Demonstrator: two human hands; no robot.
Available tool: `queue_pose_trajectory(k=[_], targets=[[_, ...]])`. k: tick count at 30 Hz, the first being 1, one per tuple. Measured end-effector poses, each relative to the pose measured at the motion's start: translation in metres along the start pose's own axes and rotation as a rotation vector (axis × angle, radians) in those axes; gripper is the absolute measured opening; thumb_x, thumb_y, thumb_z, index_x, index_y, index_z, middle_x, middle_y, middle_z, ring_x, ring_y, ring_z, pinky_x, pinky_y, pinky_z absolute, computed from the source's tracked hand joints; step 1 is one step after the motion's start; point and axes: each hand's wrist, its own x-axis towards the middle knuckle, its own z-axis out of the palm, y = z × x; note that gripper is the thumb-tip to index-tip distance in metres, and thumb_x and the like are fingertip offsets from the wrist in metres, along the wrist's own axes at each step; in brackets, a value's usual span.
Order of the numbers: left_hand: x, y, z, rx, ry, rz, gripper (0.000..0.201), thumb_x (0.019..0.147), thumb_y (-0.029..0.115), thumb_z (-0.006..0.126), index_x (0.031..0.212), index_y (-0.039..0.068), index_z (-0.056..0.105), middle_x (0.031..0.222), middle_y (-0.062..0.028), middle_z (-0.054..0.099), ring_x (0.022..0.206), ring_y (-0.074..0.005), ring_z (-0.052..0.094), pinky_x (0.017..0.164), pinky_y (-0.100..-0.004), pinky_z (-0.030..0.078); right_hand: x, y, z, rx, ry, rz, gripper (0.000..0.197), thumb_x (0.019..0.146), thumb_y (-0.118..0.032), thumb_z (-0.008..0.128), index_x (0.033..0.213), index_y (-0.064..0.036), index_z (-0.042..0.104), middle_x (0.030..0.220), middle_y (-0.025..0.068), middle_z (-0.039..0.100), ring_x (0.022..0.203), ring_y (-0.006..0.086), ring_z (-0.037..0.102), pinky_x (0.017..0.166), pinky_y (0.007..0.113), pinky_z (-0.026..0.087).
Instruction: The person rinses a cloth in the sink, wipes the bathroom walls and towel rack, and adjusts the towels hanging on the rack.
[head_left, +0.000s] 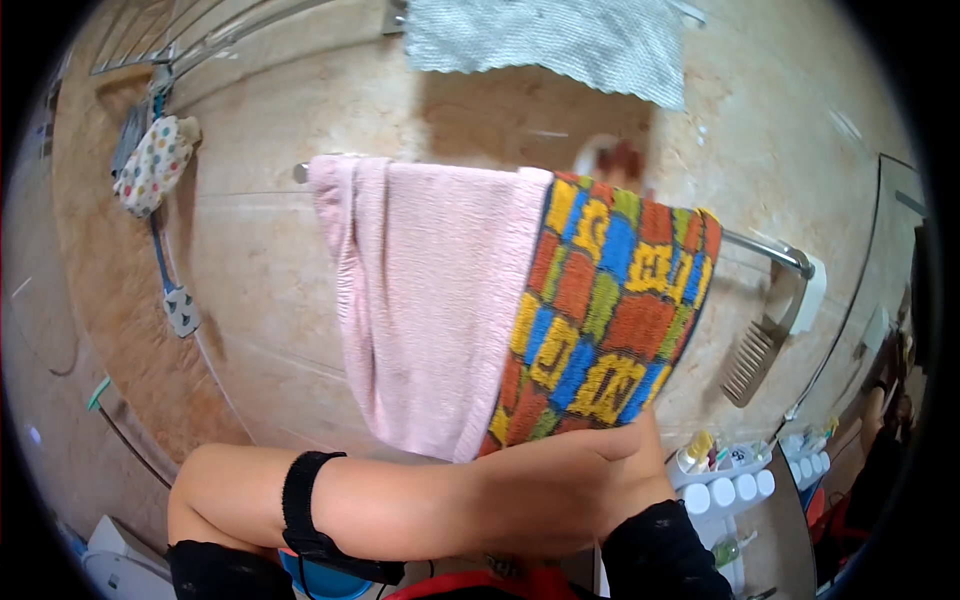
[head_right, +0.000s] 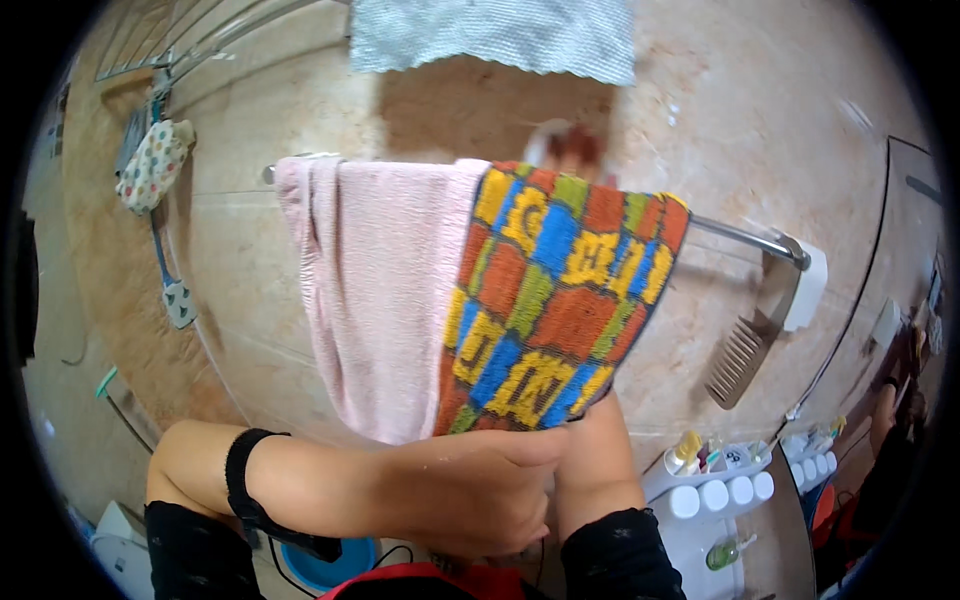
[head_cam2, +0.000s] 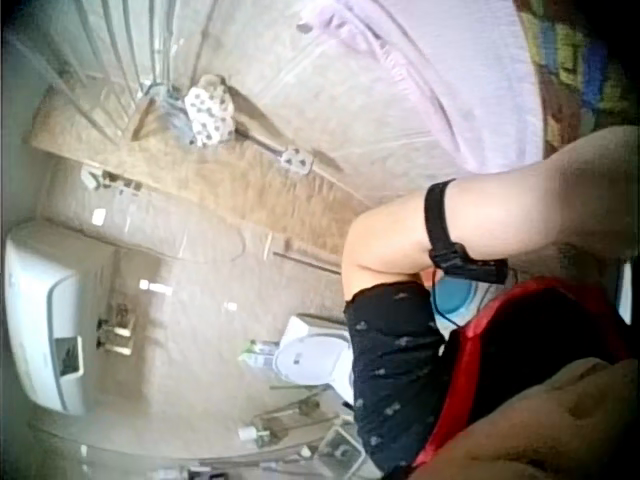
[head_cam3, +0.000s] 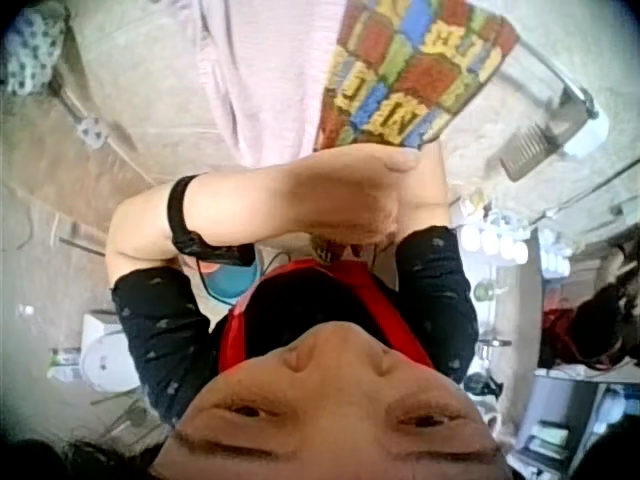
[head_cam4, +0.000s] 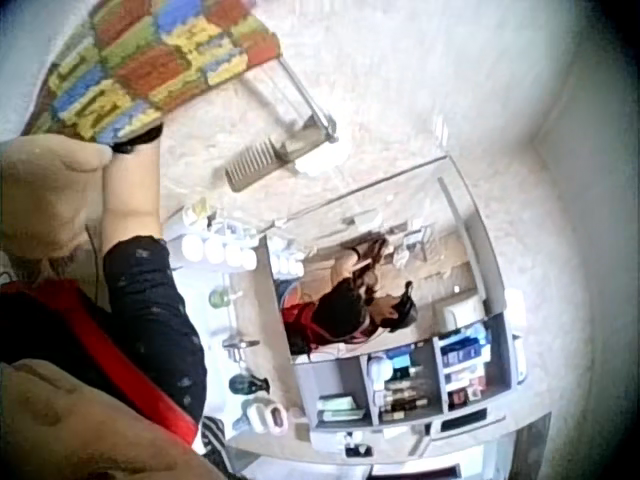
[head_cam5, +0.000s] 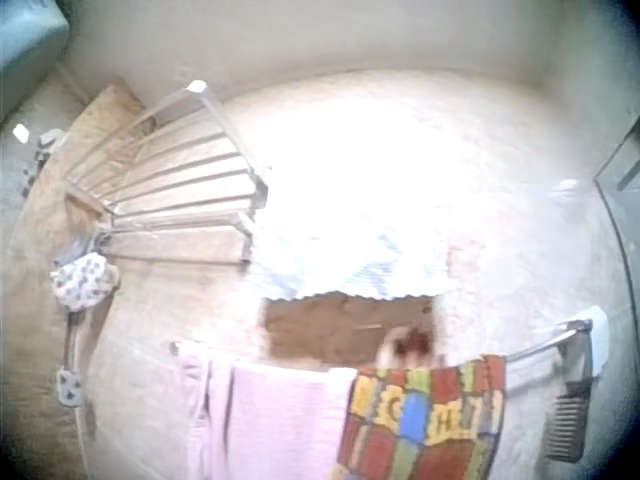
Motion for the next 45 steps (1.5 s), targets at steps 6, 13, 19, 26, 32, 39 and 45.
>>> queue_pose_trajectory(k=[6, 13, 19, 26, 32, 39, 45], targets=[[-0.017, 0.005, -0.01, -0.034, 0.099, -0.066, 0.03, 0.081, 0.027, 0.055, 0.058, 0.009, 0.061, 0.057, -0.003, 0.056, 0.059, -0.0206, 0.049, 0.077, -0.03, 0.038, -0.026, -0.098, 0.042, -0.01, -0.133, -0.257, 0.052, 0.097, -0.032, 0.04, 0.143, -0.0073, 0.034, 0.148, 0.0108, 0.036, 0.137, 0.0269, 0.035, 0.107, 0.048, 0.027], [-0.02, -0.007, -0.014, -0.225, 0.327, -0.146, 0.035, 0.081, 0.028, 0.055, 0.055, 0.005, 0.062, 0.055, -0.0062, 0.057, 0.055, -0.0231, 0.049, 0.076, -0.031, 0.037, -0.044, -0.198, 0.075, -0.079, -0.117, -0.559, 0.052, 0.099, -0.04, 0.039, 0.143, -0.013, 0.035, 0.148, 0.0065, 0.038, 0.135, 0.0239, 0.039, 0.104, 0.044, 0.033], [-0.024, -0.01, -0.011, -0.274, 0.36, -0.123, 0.042, 0.085, 0.033, 0.056, 0.055, 0.003, 0.061, 0.058, -0.0058, 0.056, 0.063, -0.0221, 0.051, 0.089, -0.0321, 0.04, -0.059, -0.192, 0.054, -0.064, -0.191, -0.696, 0.048, 0.1, -0.04, 0.036, 0.136, -0.0087, 0.041, 0.142, 0.0093, 0.044, 0.13, 0.0262, 0.045, 0.105, 0.044, 0.033], [-0.021, -0.01, 0.008, -0.32, 0.29, -0.059, 0.037, 0.085, 0.035, 0.058, 0.062, 0.006, 0.062, 0.062, -0.0051, 0.053, 0.069, -0.0224, 0.053, 0.091, -0.0352, 0.042, -0.079, -0.119, 0.008, 0.032, -0.395, -0.653, 0.052, 0.099, -0.037, 0.038, 0.138, -0.0028, 0.037, 0.145, 0.0145, 0.038, 0.133, 0.0294, 0.04, 0.108, 0.046, 0.029], [-0.03, -0.02, 0.022, -0.321, 0.184, -0.011, 0.033, 0.081, 0.033, 0.062, 0.06, 0.009, 0.055, 0.06, -0.002, 0.047, 0.066, -0.0207, 0.05, 0.084, -0.0331, 0.044, -0.078, -0.021, -0.032, -0.066, -0.464, -0.417, 0.056, 0.098, -0.034, 0.039, 0.14, 0.0023, 0.033, 0.147, 0.0189, 0.033, 0.135, 0.0323, 0.035, 0.111, 0.047, 0.025], [-0.006, -0.024, 0.057, -0.275, 0.291, 0.068, 0.032, 0.082, 0.03, 0.062, 0.061, 0.01, 0.048, 0.059, -0.0018, 0.04, 0.064, -0.0199, 0.045, 0.076, -0.0324, 0.043, -0.052, 0.089, -0.089, -0.356, -0.208, 0.016, 0.061, 0.097, -0.031, 0.041, 0.142, 0.0083, 0.028, 0.15, 0.0241, 0.027, 0.138, 0.0355, 0.031, 0.114, 0.049, 0.021], [0.047, -0.017, 0.084, -0.294, 0.284, 0.118, 0.027, 0.083, 0.031, 0.061, 0.069, 0.011, 0.05, 0.064, -0.0013, 0.042, 0.071, -0.0186, 0.046, 0.079, -0.0327, 0.041, -0.1, 0.094, -0.119, -0.223, -0.461, 0.437, 0.067, 0.096, -0.035, 0.044, 0.143, 0.0083, 0.026, 0.151, 0.0247, 0.024, 0.141, 0.0356, 0.025, 0.114, 0.049, 0.018]])
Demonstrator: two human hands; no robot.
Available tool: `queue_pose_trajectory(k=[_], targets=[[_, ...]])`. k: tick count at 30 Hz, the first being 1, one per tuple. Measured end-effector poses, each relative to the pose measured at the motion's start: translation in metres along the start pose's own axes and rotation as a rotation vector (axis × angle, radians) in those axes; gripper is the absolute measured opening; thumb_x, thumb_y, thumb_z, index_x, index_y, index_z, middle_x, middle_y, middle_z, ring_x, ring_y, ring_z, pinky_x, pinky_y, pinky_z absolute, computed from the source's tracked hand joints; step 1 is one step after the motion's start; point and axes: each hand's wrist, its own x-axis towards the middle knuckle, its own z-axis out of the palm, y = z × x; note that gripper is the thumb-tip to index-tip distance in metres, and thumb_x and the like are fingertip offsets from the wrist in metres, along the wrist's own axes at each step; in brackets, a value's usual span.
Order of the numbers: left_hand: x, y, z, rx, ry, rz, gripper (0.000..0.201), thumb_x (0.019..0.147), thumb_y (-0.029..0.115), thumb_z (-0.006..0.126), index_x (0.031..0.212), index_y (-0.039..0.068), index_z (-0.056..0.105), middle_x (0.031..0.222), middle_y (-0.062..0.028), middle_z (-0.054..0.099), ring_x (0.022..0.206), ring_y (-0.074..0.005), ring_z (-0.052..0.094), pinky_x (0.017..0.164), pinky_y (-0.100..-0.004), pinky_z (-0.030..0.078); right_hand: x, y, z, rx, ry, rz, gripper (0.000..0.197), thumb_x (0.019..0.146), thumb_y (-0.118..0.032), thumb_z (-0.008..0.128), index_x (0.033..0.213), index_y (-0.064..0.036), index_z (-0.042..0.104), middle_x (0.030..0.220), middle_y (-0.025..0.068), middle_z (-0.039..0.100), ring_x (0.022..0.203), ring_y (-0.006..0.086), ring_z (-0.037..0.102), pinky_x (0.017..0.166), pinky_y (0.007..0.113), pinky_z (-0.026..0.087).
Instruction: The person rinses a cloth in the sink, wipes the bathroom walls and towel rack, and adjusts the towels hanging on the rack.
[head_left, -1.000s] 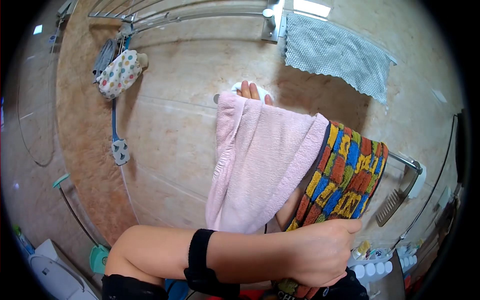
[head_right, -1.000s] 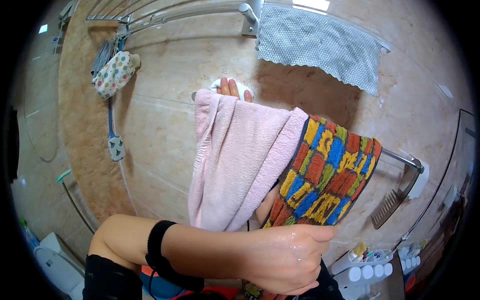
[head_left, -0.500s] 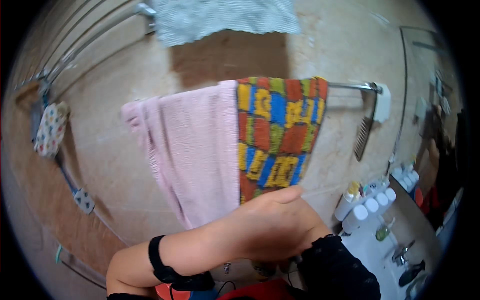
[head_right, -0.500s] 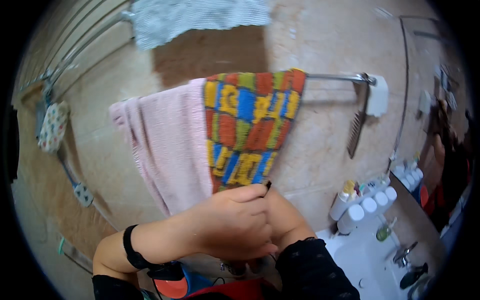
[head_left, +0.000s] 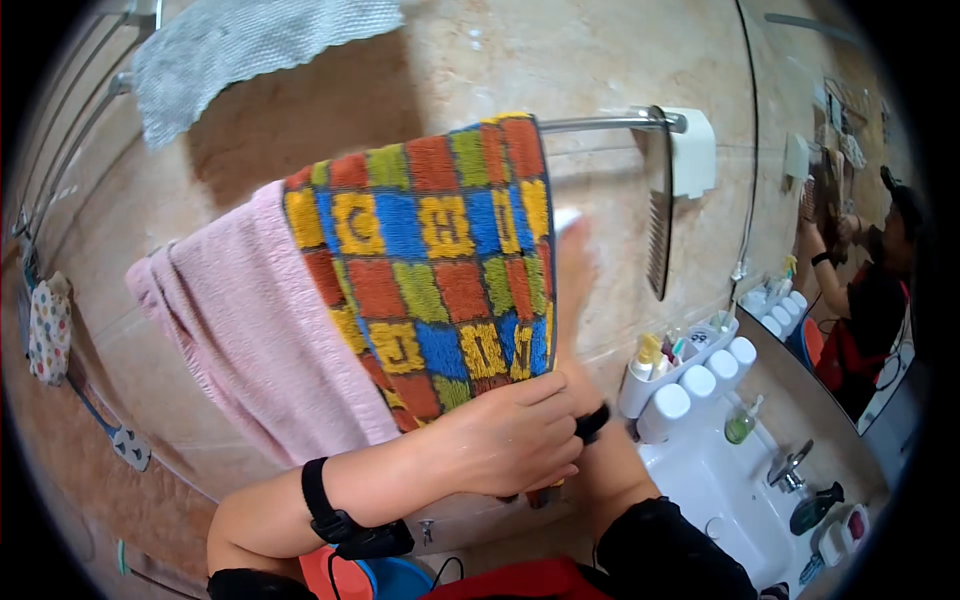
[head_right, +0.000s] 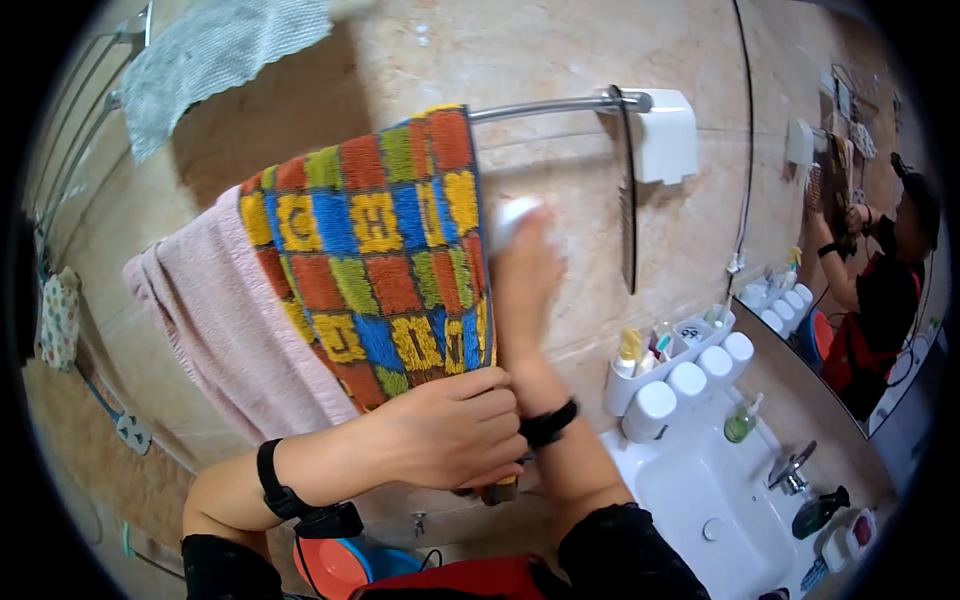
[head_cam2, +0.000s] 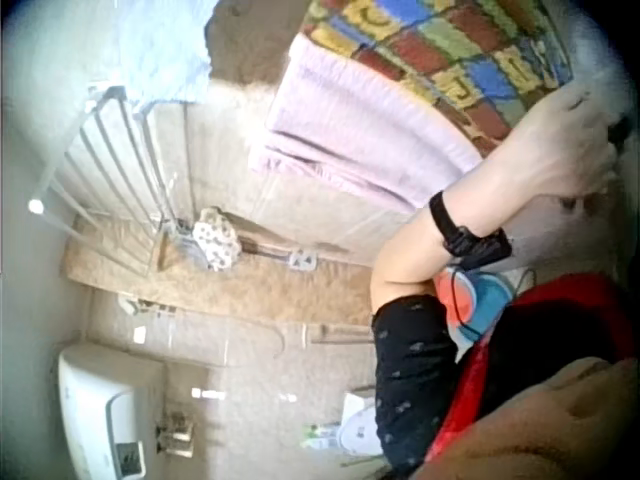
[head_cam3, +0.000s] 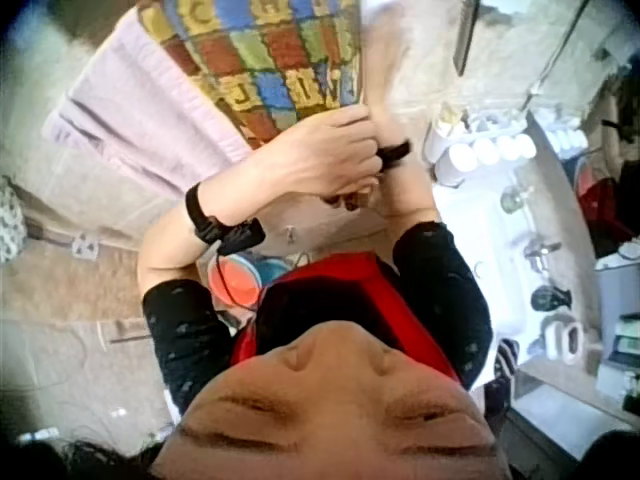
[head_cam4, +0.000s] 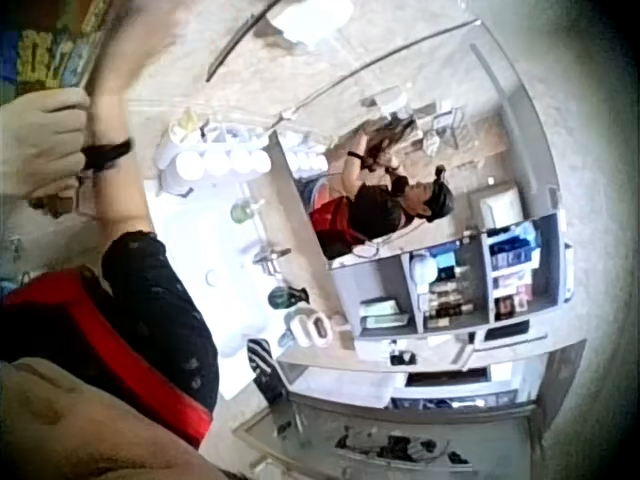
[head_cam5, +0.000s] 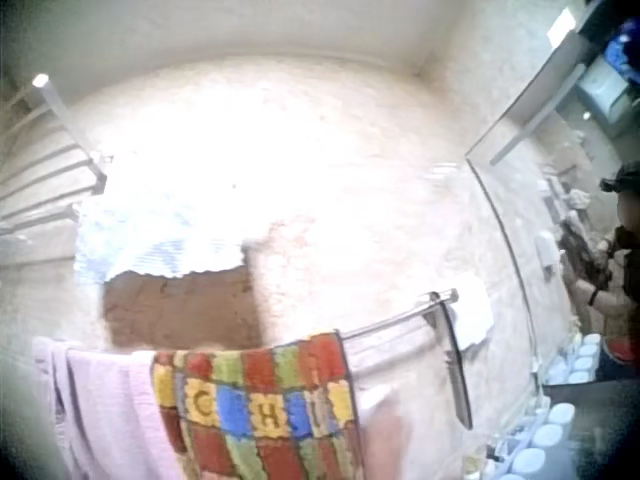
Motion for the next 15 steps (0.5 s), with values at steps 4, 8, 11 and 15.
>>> queue_pose_trajectory(k=[4, 8, 11, 15], targets=[[0.037, 0.002, 0.016, -0.017, -0.018, 0.016, 0.022, 0.083, 0.032, 0.06, 0.077, 0.012, 0.053, 0.073, -0.0013, 0.047, 0.079, -0.0183, 0.049, 0.092, -0.0354, 0.041, -0.062, -0.008, 0.011, -0.059, -0.048, -0.267, 0.068, 0.096, -0.036, 0.043, 0.143, 0.0083, 0.025, 0.152, 0.0246, 0.023, 0.141, 0.0356, 0.024, 0.114, 0.049, 0.017], [0.055, -0.006, -0.001, 0.142, 0.009, 0.011, 0.018, 0.084, 0.031, 0.058, 0.091, 0.014, 0.059, 0.092, -0.0014, 0.056, 0.1, -0.0171, 0.054, 0.103, -0.0396, 0.037, -0.058, 0.014, 0.003, 0.055, -0.16, -0.293, 0.069, 0.096, -0.037, 0.043, 0.144, 0.0084, 0.025, 0.152, 0.0245, 0.022, 0.142, 0.0357, 0.023, 0.114, 0.049, 0.017], [0.055, -0.029, -0.035, 0.49, 0.171, -0.19, 0.028, 0.082, 0.021, 0.058, 0.11, 0.018, 0.062, 0.119, -0.005, 0.058, 0.116, -0.0192, 0.053, 0.103, -0.0464, 0.037, -0.032, 0.04, -0.007, 0.115, -0.1, -0.188, 0.069, 0.096, -0.038, 0.043, 0.144, 0.0085, 0.024, 0.153, 0.0244, 0.021, 0.142, 0.0357, 0.022, 0.115, 0.049, 0.016], [0.047, -0.081, -0.088, 0.97, 0.33, -0.545, 0.045, 0.078, 0.01, 0.066, 0.122, 0.01, 0.056, 0.122, -0.01, 0.057, 0.111, -0.0273, 0.054, 0.102, -0.0454, 0.037, -0.032, 0.053, -0.001, -0.102, 0.073, -0.185, 0.068, 0.095, -0.034, 0.045, 0.143, 0.0097, 0.025, 0.153, 0.0255, 0.017, 0.143, 0.0368, 0.018, 0.114, 0.049, 0.016]])
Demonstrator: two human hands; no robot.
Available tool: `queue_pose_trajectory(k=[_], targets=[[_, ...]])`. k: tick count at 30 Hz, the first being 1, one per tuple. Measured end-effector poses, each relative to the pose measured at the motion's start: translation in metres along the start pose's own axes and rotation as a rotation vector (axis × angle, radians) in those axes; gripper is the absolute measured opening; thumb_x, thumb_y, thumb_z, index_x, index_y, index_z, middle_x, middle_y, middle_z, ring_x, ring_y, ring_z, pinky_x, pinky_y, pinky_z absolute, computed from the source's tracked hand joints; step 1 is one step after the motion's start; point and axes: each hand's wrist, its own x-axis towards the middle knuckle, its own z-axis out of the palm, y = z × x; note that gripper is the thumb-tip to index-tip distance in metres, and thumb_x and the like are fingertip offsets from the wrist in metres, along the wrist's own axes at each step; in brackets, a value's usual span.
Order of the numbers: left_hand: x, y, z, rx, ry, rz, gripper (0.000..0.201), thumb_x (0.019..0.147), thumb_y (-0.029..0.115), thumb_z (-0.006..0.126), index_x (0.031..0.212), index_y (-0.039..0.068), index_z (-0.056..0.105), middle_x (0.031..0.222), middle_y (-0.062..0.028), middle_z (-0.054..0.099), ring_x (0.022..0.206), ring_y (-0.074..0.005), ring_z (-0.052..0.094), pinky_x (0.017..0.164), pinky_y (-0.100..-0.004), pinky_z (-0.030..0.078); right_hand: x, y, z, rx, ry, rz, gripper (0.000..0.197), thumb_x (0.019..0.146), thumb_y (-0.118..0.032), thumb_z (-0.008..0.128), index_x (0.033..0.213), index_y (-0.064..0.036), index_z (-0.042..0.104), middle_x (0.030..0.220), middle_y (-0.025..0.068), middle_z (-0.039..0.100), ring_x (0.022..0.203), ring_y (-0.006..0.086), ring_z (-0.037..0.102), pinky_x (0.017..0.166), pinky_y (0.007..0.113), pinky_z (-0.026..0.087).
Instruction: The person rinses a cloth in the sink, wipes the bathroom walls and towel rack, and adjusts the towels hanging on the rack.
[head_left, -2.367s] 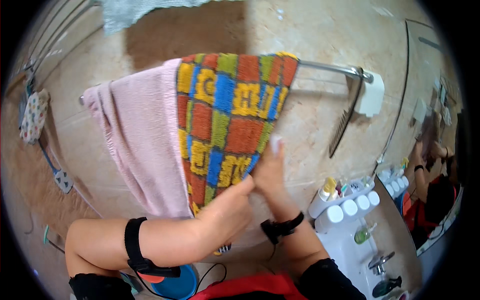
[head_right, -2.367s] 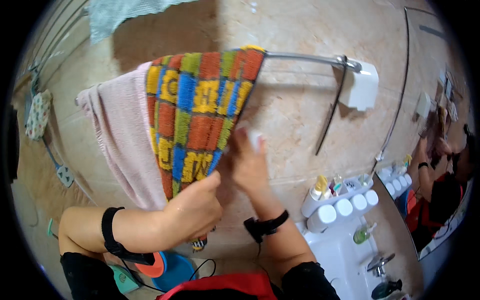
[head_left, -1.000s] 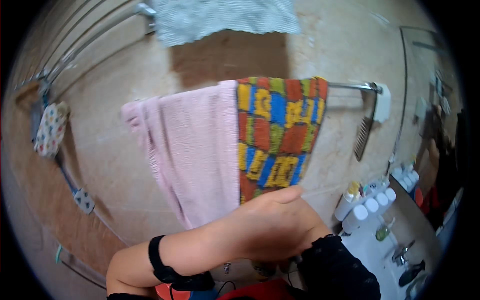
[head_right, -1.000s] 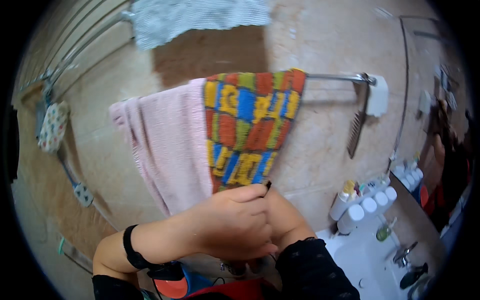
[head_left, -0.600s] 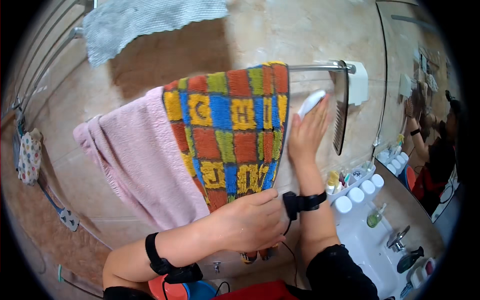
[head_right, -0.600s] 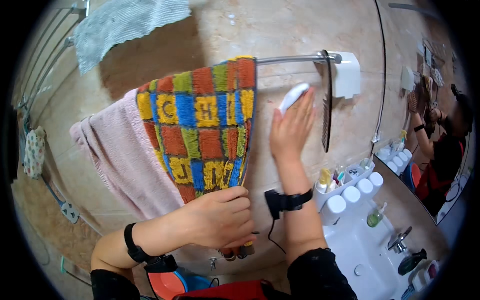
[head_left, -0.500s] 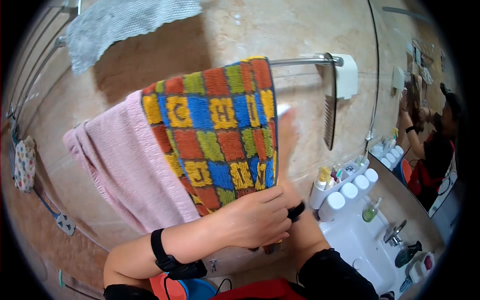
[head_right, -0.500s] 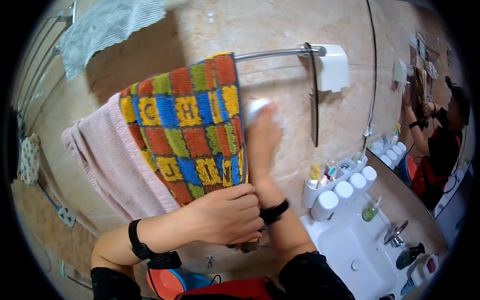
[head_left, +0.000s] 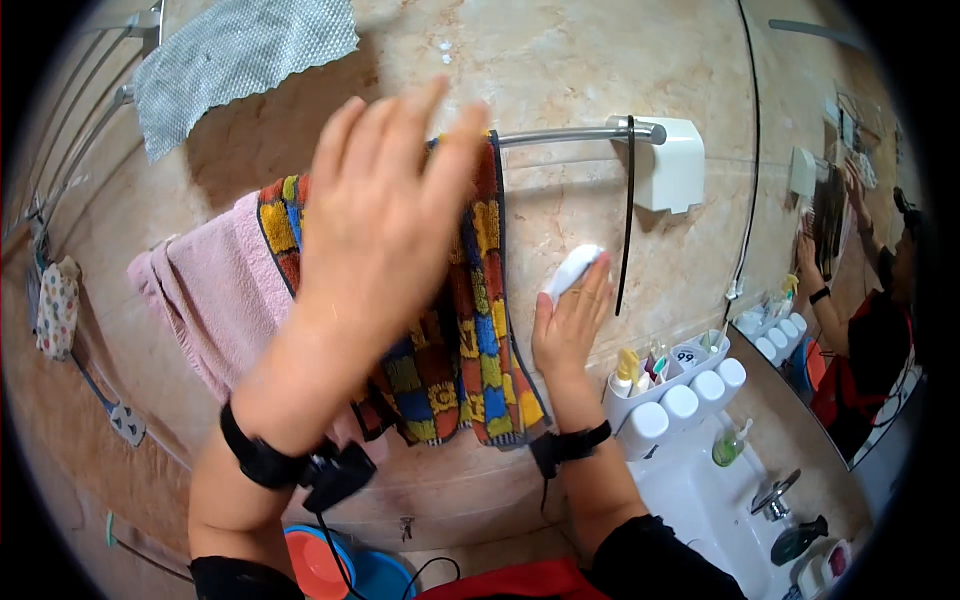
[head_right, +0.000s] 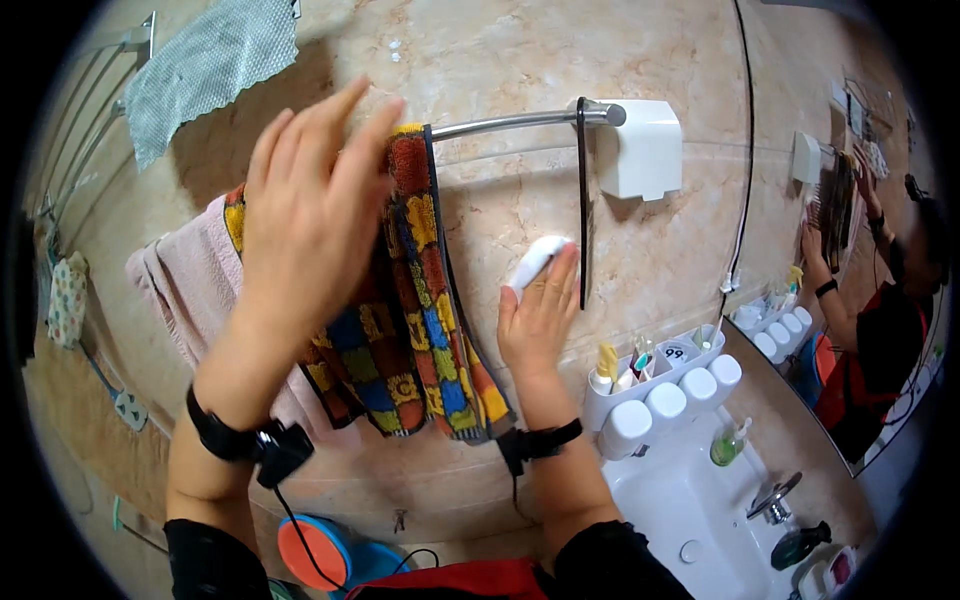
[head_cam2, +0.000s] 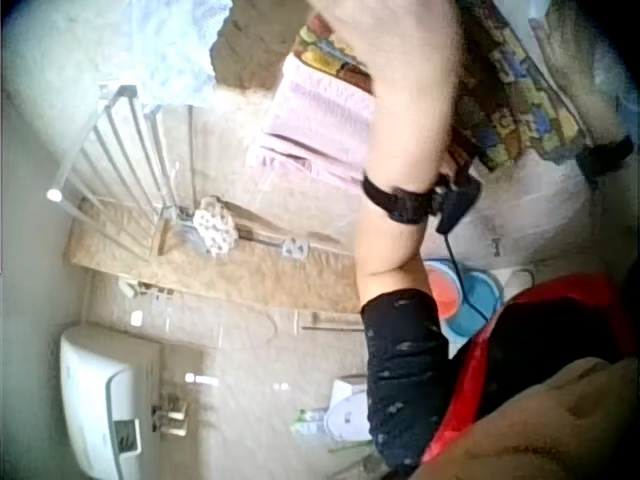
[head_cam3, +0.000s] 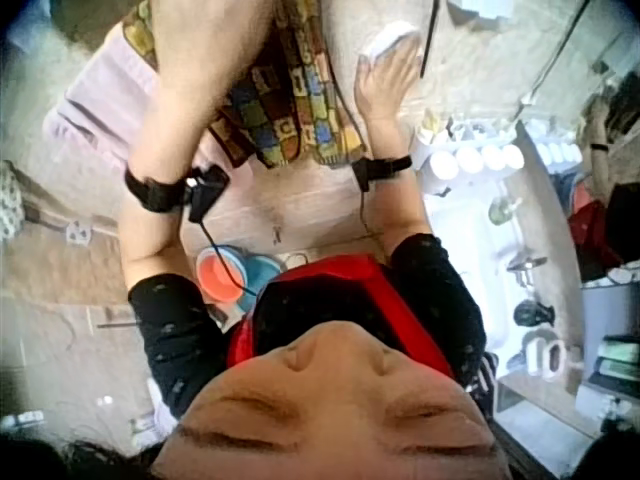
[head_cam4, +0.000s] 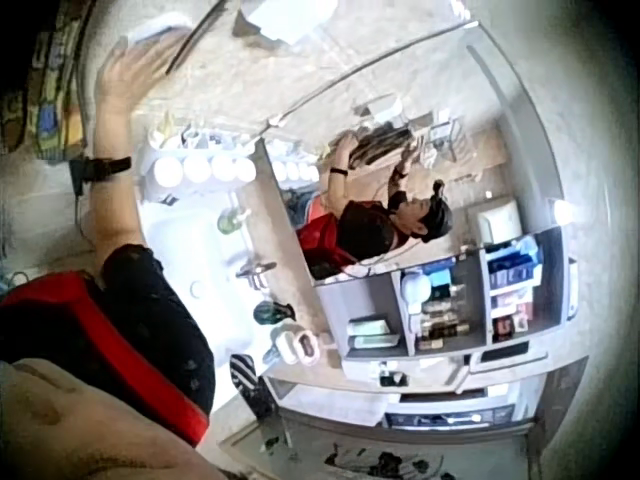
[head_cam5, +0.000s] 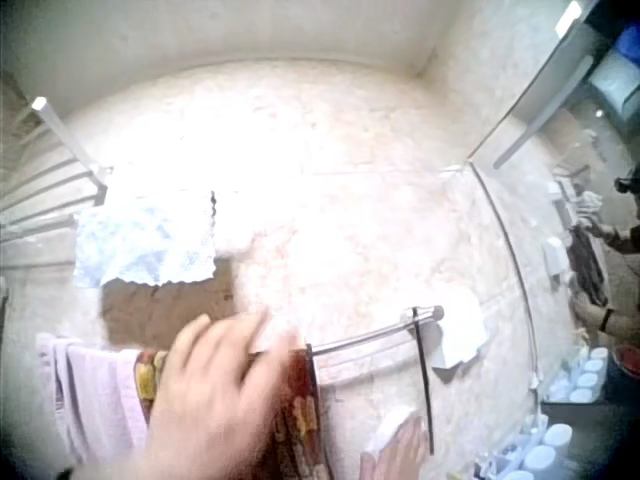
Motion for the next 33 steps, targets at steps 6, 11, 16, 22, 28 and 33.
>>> queue_pose_trajectory(k=[6, 11, 16, 22, 28, 33], targets=[[0.03, -0.002, 0.033, -0.264, -0.327, -0.024, 0.018, 0.092, 0.021, 0.053, 0.093, 0.003, 0.055, 0.081, -0.0163, 0.063, 0.082, -0.036, 0.062, 0.077, -0.0442, 0.048, -0.07, -0.028, 0.015, -0.078, -0.24, -0.248, 0.057, 0.092, -0.006, 0.048, 0.144, 0.0047, 0.027, 0.152, 0.02, 0.026, 0.139, 0.0409, 0.027, 0.111, 0.05, 0.027], [0.048, 0.013, 0.049, -0.395, -0.408, -0.03, 0.023, 0.097, 0.027, 0.045, 0.098, 0.005, 0.052, 0.09, -0.0191, 0.062, 0.087, -0.0405, 0.058, 0.074, -0.0476, 0.046, -0.056, 0.021, 0.014, 0.328, -0.273, 0.029, 0.059, 0.092, -0.005, 0.047, 0.147, 0.0004, 0.024, 0.154, 0.0173, 0.024, 0.137, 0.0371, 0.031, 0.112, 0.051, 0.024], [0.051, 0.031, 0.065, -0.378, -0.214, -0.008, 0.02, 0.093, 0.021, 0.051, 0.106, 0.007, 0.057, 0.102, -0.0164, 0.064, 0.097, -0.0344, 0.06, 0.085, -0.0452, 0.045, -0.05, 0.046, 0.009, 0.182, 0.028, 0.152, 0.058, 0.094, -0.01, 0.046, 0.146, 0.0025, 0.023, 0.154, 0.021, 0.022, 0.136, 0.0359, 0.033, 0.111, 0.05, 0.024], [-0.056, 0.027, -0.003, -0.647, 0.119, -0.207, 0.056, 0.079, 0.011, 0.066, 0.132, 0.004, 0.048, 0.136, -0.0156, 0.044, 0.127, -0.0297, 0.042, 0.107, -0.0427, 0.03, -0.09, 0.014, 0.008, 0.132, 0.02, 0.172, 0.056, 0.094, -0.01, 0.046, 0.144, 0.0029, 0.025, 0.153, 0.0216, 0.023, 0.136, 0.0367, 0.033, 0.111, 0.05, 0.023], [-0.161, 0.081, -0.025, -0.93, -0.049, -1.003, 0.108, 0.072, 0.012, 0.078, 0.15, 0.002, 0.004, 0.155, -0.0178, 0.01, 0.143, -0.0313, 0.014, 0.114, -0.0433, 0.018, -0.13, -0.06, 0.005, 0.147, -0.257, -0.109, 0.054, 0.094, -0.01, 0.046, 0.143, 0.0032, 0.027, 0.152, 0.0222, 0.024, 0.136, 0.0374, 0.033, 0.112, 0.05, 0.023], [-0.176, 0.101, -0.01, -0.905, -0.017, -1.073, 0.079, 0.084, 0.007, 0.066, 0.147, 0.001, 0.02, 0.143, -0.0213, 0.033, 0.131, -0.0322, 0.037, 0.107, -0.0374, 0.032, -0.099, -0.042, -0.002, 0.289, -0.234, -0.08, 0.053, 0.094, -0.011, 0.046, 0.142, 0.0035, 0.029, 0.151, 0.0227, 0.025, 0.136, 0.038, 0.032, 0.112, 0.05, 0.022]])
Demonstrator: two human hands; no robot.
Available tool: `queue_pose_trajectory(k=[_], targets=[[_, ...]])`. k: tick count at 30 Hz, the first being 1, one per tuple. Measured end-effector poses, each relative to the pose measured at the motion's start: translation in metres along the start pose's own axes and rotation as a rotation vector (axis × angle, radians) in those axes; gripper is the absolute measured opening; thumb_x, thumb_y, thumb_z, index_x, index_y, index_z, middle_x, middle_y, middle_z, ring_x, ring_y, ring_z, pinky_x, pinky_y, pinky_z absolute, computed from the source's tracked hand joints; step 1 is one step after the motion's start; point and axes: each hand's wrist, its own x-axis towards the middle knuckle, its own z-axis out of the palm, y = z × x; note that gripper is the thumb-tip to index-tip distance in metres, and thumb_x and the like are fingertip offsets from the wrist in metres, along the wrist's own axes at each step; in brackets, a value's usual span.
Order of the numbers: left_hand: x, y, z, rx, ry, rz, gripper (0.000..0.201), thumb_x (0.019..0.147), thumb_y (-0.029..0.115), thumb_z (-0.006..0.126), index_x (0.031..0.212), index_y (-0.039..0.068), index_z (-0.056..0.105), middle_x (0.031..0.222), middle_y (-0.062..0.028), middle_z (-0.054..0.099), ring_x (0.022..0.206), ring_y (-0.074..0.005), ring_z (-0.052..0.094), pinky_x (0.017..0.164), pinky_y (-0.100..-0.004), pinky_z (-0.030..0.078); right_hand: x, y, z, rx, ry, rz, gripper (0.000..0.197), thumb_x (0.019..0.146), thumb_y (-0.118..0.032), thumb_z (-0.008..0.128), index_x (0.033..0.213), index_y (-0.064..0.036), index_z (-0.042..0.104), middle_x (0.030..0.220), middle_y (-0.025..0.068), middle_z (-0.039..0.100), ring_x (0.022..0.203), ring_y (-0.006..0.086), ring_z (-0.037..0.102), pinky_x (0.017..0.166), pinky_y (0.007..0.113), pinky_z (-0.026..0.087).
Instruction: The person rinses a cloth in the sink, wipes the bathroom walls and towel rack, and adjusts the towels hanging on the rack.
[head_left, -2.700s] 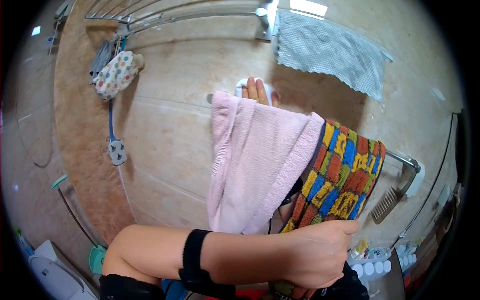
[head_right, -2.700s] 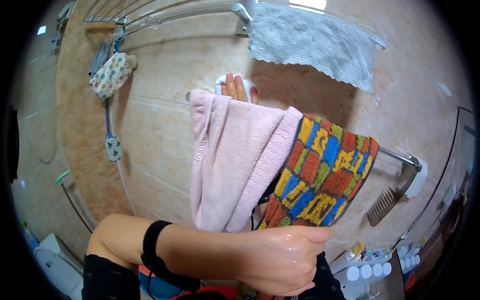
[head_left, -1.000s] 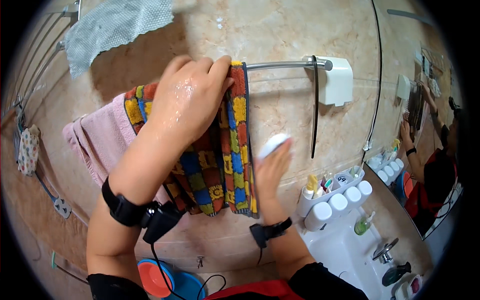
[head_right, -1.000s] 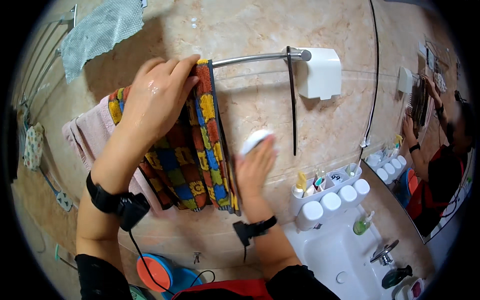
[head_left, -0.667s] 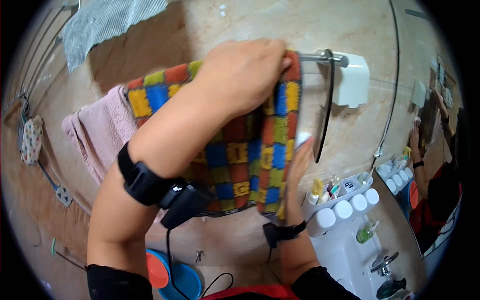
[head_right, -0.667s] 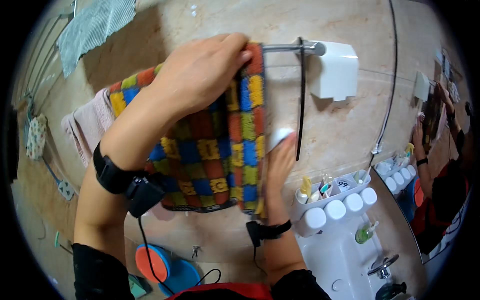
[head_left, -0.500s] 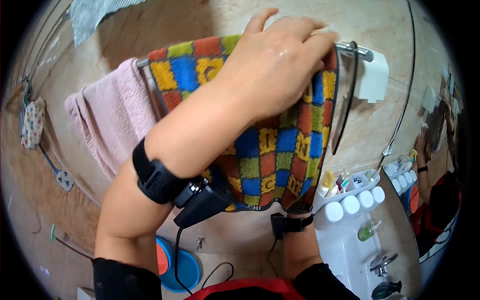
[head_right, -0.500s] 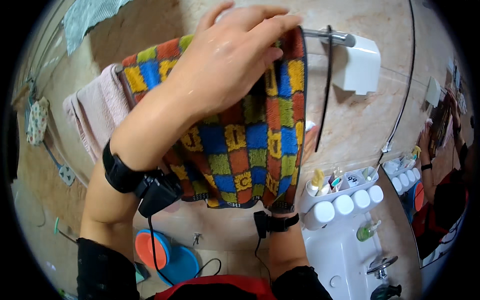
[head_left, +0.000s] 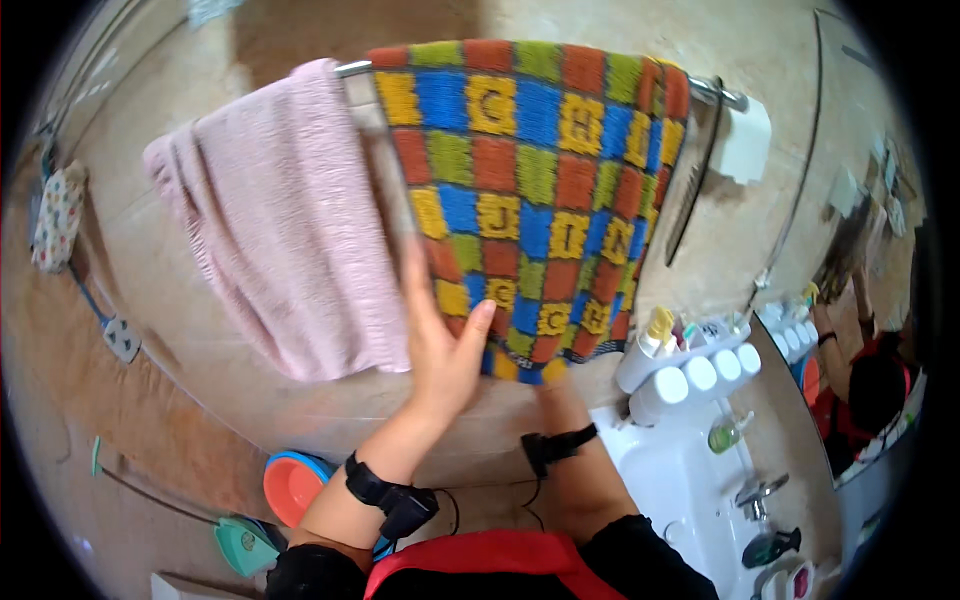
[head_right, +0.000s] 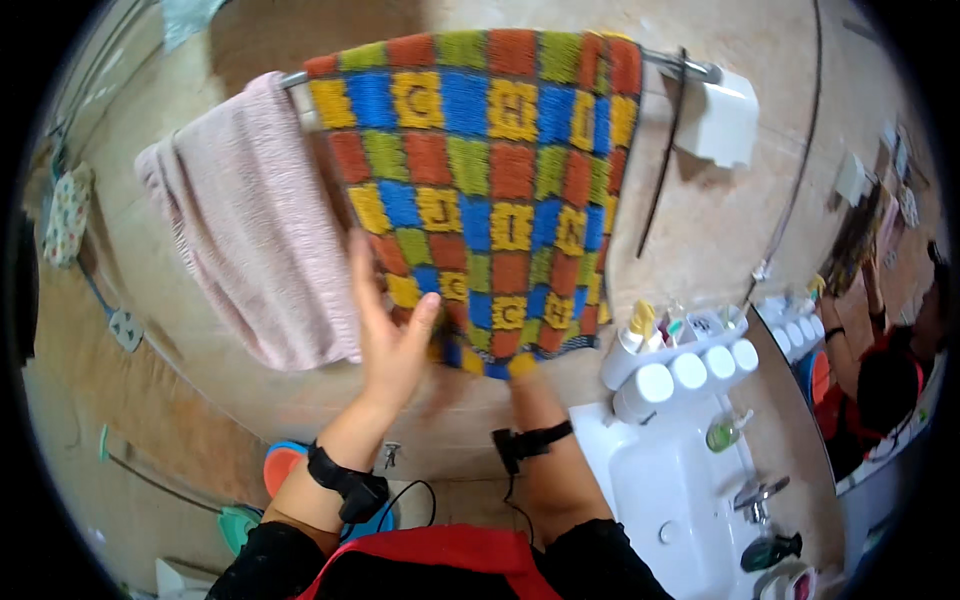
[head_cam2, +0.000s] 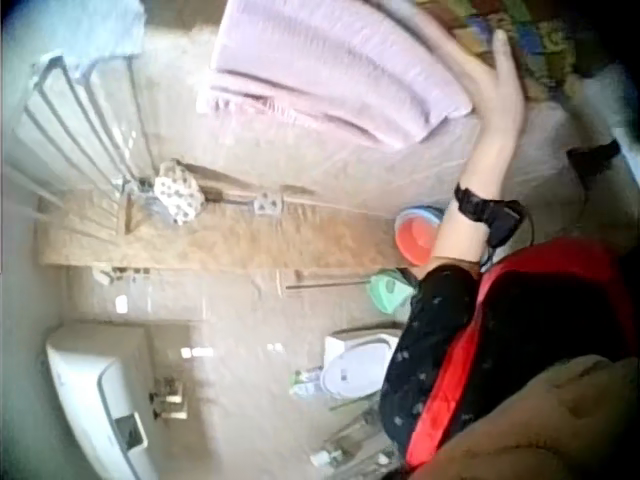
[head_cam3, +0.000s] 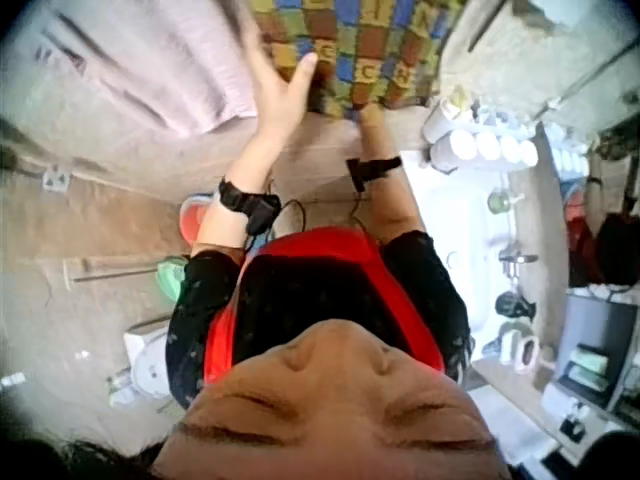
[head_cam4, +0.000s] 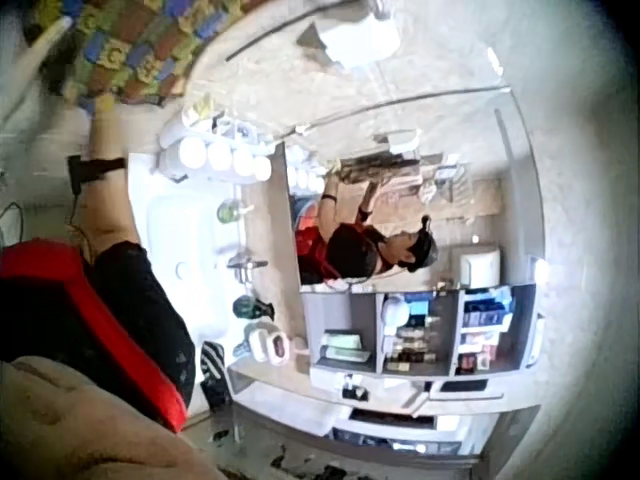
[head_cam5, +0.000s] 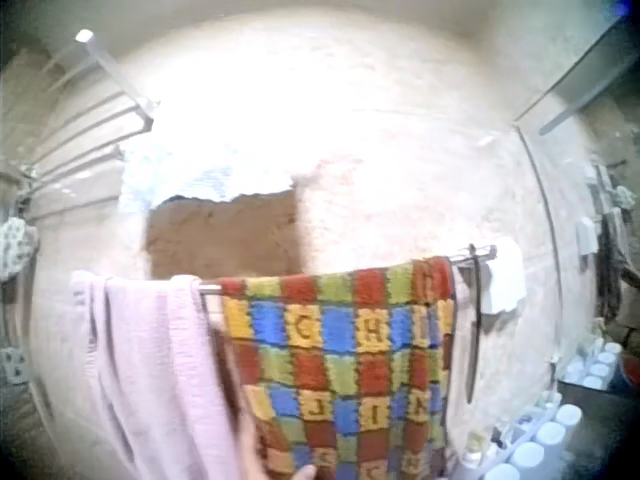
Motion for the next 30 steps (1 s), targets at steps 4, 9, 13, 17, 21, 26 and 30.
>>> queue_pose_trajectory(k=[4, 9, 13, 17, 21, 26, 30], targets=[[-0.01, -0.004, -0.009, 0.169, 0.007, 0.0, 0.033, 0.091, 0.01, 0.058, 0.121, -0.001, 0.049, 0.114, -0.0202, 0.05, 0.1, -0.0326, 0.053, 0.083, -0.0364, 0.046, 0.019, 0.026, -0.012, 0.026, 0.196, 0.15, 0.052, 0.094, -0.011, 0.046, 0.141, 0.0038, 0.03, 0.151, 0.0231, 0.026, 0.136, 0.0385, 0.032, 0.112, 0.05, 0.022], [-0.011, -0.017, -0.029, 0.289, -0.03, 0.076, 0.015, 0.093, 0.012, 0.055, 0.099, 0.0, 0.063, 0.104, -0.0141, 0.061, 0.087, -0.0322, 0.062, 0.074, -0.0358, 0.049, 0.019, 0.029, -0.012, 0.052, 0.206, 0.191, 0.05, 0.094, -0.011, 0.046, 0.14, 0.0041, 0.032, 0.15, 0.0236, 0.027, 0.136, 0.0392, 0.032, 0.113, 0.05, 0.021], [-0.016, -0.019, -0.039, 0.287, -0.015, 0.038, 0.016, 0.093, 0.012, 0.056, 0.094, -0.003, 0.063, 0.084, -0.0181, 0.065, 0.074, -0.0324, 0.064, 0.068, -0.0341, 0.049, 0.017, 0.029, -0.014, 0.061, 0.208, 0.204, 0.049, 0.094, -0.011, 0.046, 0.139, 0.0043, 0.033, 0.15, 0.024, 0.028, 0.136, 0.0396, 0.031, 0.113, 0.05, 0.02], [-0.021, -0.03, -0.04, 0.449, -0.175, -0.078, 0.016, 0.093, 0.013, 0.057, 0.093, 0.0, 0.064, 0.082, -0.018, 0.065, 0.073, -0.031, 0.063, 0.066, -0.0355, 0.048, 0.015, 0.033, -0.015, 0.08, 0.207, 0.207, 0.048, 0.094, -0.012, 0.046, 0.138, 0.0045, 0.034, 0.149, 0.0244, 0.028, 0.136, 0.0401, 0.031, 0.113, 0.05, 0.02], [-0.02, -0.045, -0.027, 0.333, -0.17, -0.274, 0.021, 0.094, 0.02, 0.056, 0.1, 0.001, 0.062, 0.08, -0.0168, 0.063, 0.073, -0.0266, 0.063, 0.065, -0.035, 0.046, 0.015, 0.036, -0.016, 0.1, 0.221, 0.213, 0.047, 0.094, -0.012, 0.046, 0.137, 0.0048, 0.036, 0.148, 0.0248, 0.029, 0.136, 0.0406, 0.031, 0.113, 0.05, 0.019], [-0.039, -0.017, 0.022, -0.175, -0.297, -0.285, 0.055, 0.093, 0.032, 0.058, 0.131, -0.001, 0.034, 0.104, -0.0219, 0.062, 0.099, -0.0323, 0.062, 0.084, -0.0398, 0.049, 0.012, 0.029, -0.023, 0.081, 0.268, 0.226, 0.046, 0.094, -0.012, 0.046, 0.136, 0.005, 0.037, 0.148, 0.0253, 0.03, 0.136, 0.0413, 0.03, 0.114, 0.05, 0.019], [-0.055, 0.031, 0.045, -0.097, -0.567, -0.256, 0.056, 0.091, 0.028, 0.058, 0.13, -0.004, 0.034, 0.108, -0.0268, 0.059, 0.098, -0.0445, 0.058, 0.087, -0.0457, 0.047, -0.005, -0.019, 0.0, 0.047, 0.269, 0.112, 0.045, 0.094, -0.012, 0.045, 0.135, 0.0053, 0.039, 0.147, 0.0257, 0.031, 0.136, 0.0417, 0.03, 0.114, 0.05, 0.018]])
